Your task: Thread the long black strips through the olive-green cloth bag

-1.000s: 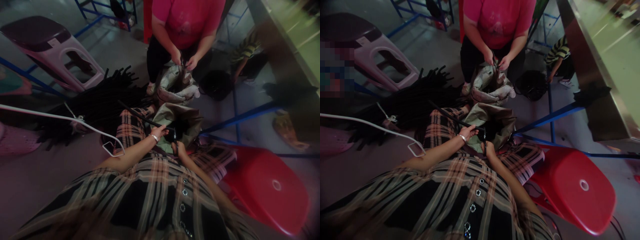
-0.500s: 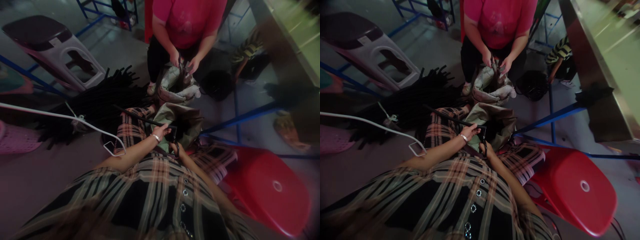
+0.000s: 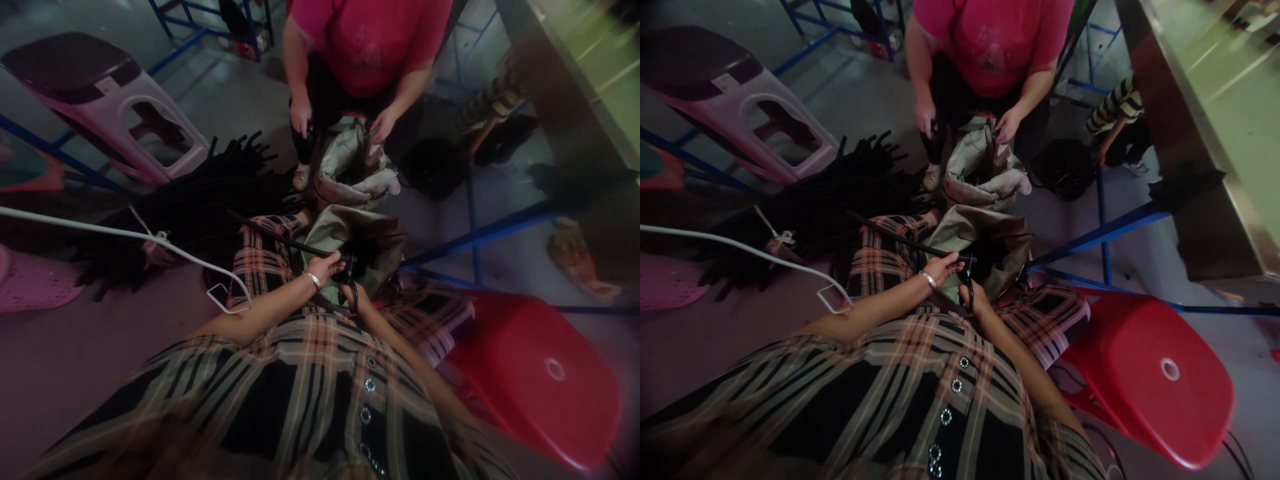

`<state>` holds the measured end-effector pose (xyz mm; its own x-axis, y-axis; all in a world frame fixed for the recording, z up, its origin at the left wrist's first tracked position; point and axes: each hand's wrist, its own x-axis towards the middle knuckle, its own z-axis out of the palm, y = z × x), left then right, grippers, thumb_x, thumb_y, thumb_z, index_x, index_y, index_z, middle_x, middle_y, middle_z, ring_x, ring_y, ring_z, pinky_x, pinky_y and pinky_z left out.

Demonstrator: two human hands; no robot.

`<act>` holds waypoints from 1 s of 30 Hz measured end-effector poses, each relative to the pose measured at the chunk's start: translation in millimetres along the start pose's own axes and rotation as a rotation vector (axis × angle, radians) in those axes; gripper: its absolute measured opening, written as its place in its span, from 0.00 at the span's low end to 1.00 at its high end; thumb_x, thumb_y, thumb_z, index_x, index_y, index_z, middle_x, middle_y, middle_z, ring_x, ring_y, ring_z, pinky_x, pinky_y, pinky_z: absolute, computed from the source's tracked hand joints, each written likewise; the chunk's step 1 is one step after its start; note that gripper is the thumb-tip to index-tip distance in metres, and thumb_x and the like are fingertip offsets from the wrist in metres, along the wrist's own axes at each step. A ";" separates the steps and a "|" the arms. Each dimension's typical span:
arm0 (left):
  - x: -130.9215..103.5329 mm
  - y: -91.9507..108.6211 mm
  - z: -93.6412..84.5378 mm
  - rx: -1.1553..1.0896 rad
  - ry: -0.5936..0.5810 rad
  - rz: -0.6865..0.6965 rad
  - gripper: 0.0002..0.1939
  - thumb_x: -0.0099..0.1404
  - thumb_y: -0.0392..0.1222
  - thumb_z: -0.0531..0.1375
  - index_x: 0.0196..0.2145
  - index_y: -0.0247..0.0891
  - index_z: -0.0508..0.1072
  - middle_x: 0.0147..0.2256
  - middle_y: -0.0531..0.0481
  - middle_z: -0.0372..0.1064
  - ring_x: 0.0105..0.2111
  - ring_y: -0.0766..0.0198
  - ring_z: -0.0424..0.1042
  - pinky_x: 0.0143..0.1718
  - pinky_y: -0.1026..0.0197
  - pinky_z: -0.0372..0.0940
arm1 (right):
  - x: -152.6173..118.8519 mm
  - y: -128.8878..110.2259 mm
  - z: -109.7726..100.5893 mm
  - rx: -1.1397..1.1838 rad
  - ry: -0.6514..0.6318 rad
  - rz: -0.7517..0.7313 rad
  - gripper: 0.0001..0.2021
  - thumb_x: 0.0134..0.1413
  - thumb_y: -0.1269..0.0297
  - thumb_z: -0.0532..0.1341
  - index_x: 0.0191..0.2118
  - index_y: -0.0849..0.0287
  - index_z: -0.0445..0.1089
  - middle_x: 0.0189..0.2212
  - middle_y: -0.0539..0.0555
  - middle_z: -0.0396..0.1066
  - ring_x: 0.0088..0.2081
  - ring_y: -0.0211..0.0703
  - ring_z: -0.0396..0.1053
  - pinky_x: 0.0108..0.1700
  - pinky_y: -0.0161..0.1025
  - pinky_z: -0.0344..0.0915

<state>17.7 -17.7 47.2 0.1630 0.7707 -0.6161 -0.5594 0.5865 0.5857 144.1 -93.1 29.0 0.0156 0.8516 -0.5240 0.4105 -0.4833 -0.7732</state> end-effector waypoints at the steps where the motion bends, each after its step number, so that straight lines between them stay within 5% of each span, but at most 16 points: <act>1: 0.1 0.0 -0.2 -0.001 0.004 0.001 0.09 0.56 0.32 0.66 0.35 0.30 0.71 0.24 0.48 0.72 0.24 0.64 0.74 0.26 0.65 0.70 | 0.3 0.9 -0.5 -0.013 -0.005 -0.017 0.10 0.47 0.58 0.53 0.26 0.59 0.64 0.22 0.50 0.67 0.26 0.40 0.64 0.30 0.35 0.60; 30: -1.1 0.4 0.7 -0.019 0.027 -0.033 0.10 0.55 0.34 0.67 0.33 0.29 0.71 0.23 0.48 0.72 0.23 0.64 0.75 0.24 0.66 0.70 | 6.9 14.2 -0.1 -0.016 -0.022 -0.084 0.09 0.48 0.59 0.53 0.31 0.58 0.65 0.23 0.49 0.67 0.26 0.38 0.64 0.29 0.33 0.59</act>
<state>17.9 -18.2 48.4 0.1599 0.7439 -0.6489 -0.5697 0.6064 0.5547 150.2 -94.1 14.4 -0.0392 0.8844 -0.4650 0.4240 -0.4067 -0.8092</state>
